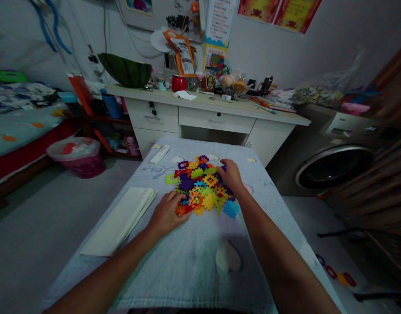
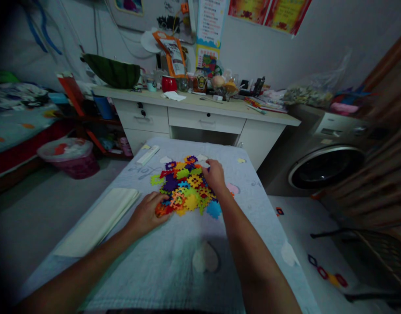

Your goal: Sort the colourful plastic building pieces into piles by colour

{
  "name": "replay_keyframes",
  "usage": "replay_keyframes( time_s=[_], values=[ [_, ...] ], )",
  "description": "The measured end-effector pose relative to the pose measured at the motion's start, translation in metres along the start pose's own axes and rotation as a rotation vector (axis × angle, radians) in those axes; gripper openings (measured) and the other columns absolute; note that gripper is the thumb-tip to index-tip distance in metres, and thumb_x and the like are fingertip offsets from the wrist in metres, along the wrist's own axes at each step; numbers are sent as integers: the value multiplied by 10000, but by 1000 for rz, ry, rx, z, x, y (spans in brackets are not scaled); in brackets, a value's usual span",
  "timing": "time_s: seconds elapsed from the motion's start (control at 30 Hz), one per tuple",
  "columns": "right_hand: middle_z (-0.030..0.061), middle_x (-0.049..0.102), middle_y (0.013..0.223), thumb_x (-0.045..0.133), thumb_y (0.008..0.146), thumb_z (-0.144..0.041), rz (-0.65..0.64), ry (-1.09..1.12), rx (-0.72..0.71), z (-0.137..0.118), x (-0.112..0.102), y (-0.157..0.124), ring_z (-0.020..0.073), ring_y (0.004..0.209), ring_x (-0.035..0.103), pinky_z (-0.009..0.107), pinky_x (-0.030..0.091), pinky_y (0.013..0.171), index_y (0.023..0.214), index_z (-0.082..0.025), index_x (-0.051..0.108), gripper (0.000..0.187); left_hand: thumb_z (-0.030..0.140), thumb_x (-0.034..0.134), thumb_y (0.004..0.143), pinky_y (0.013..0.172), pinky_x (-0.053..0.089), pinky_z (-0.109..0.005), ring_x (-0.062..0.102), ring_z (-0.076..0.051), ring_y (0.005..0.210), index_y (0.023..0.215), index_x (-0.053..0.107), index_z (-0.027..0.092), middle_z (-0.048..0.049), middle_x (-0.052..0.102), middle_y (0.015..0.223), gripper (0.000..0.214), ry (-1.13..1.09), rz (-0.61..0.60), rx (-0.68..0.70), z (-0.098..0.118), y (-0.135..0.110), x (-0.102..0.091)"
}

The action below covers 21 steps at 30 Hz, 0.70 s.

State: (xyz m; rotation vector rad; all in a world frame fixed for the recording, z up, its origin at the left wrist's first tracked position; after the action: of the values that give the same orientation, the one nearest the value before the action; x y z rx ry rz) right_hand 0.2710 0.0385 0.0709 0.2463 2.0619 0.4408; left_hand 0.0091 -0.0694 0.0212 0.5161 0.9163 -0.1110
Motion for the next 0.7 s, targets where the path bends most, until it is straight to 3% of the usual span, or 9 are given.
replay_keyframes(
  time_s=[0.07, 0.2, 0.3, 0.47, 0.57, 0.7],
  values=[
    [137, 651, 1182, 508, 898, -288, -4, -25, 169, 26, 0, 9, 235, 1112, 585, 369, 415, 997, 1184, -157, 614, 332, 420, 715, 744, 854, 485, -384, 582, -251, 968, 1045, 632, 217, -64, 606, 1018, 372, -38, 37, -33, -3, 2, -4],
    [169, 632, 1221, 485, 918, -395, -178, -74, 423, 61, 13, 13, 268, 1121, 598, 402, 431, 965, 1348, -149, 500, 495, 452, 709, 767, 884, 472, -397, 574, -252, 1006, 1001, 658, 226, -59, 600, 1039, 329, -92, 134, -51, -6, 9, -11],
    [169, 601, 1248, 563, 871, -440, -229, -69, 356, 63, 26, 8, 289, 1185, 550, 428, 405, 998, 1339, -162, 510, 547, 420, 693, 790, 935, 457, -405, 561, -249, 1059, 1000, 652, 234, -57, 591, 1075, 283, -136, 199, -19, -1, 20, -14],
    [106, 570, 1175, 671, 755, -279, -86, 117, 137, 49, 28, 1, 224, 1121, 547, 375, 408, 1010, 1198, -189, 586, 460, 351, 606, 854, 988, 447, -382, 533, -227, 1139, 1184, 556, 227, -69, 551, 1182, 357, -227, 271, -30, 6, 54, -8],
    [64, 582, 1077, 645, 720, -197, -17, 221, 48, 45, 21, 2, 209, 1050, 555, 380, 416, 995, 1072, -216, 627, 353, 337, 551, 874, 993, 451, -391, 541, -224, 1123, 1160, 561, 216, -71, 555, 1150, 311, -276, 329, -94, -3, 78, 3],
    [56, 605, 1030, 609, 719, -205, 90, 341, 47, 44, 6, 9, 217, 987, 561, 400, 436, 944, 999, -219, 638, 283, 334, 532, 863, 1034, 426, -426, 536, -240, 1141, 1124, 581, 211, -82, 571, 1139, 293, -267, 413, -166, -28, 94, 18]
  ],
)
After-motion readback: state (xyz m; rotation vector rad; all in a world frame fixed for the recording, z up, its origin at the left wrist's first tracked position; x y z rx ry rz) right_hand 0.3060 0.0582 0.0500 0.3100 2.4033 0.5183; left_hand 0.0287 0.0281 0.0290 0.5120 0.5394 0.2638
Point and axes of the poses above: each hand's wrist, its own y-axis towards the middle knuckle, its own x-axis out of the palm, z = x × y, the point moved 2 cm from there along y, towards the middle knuckle
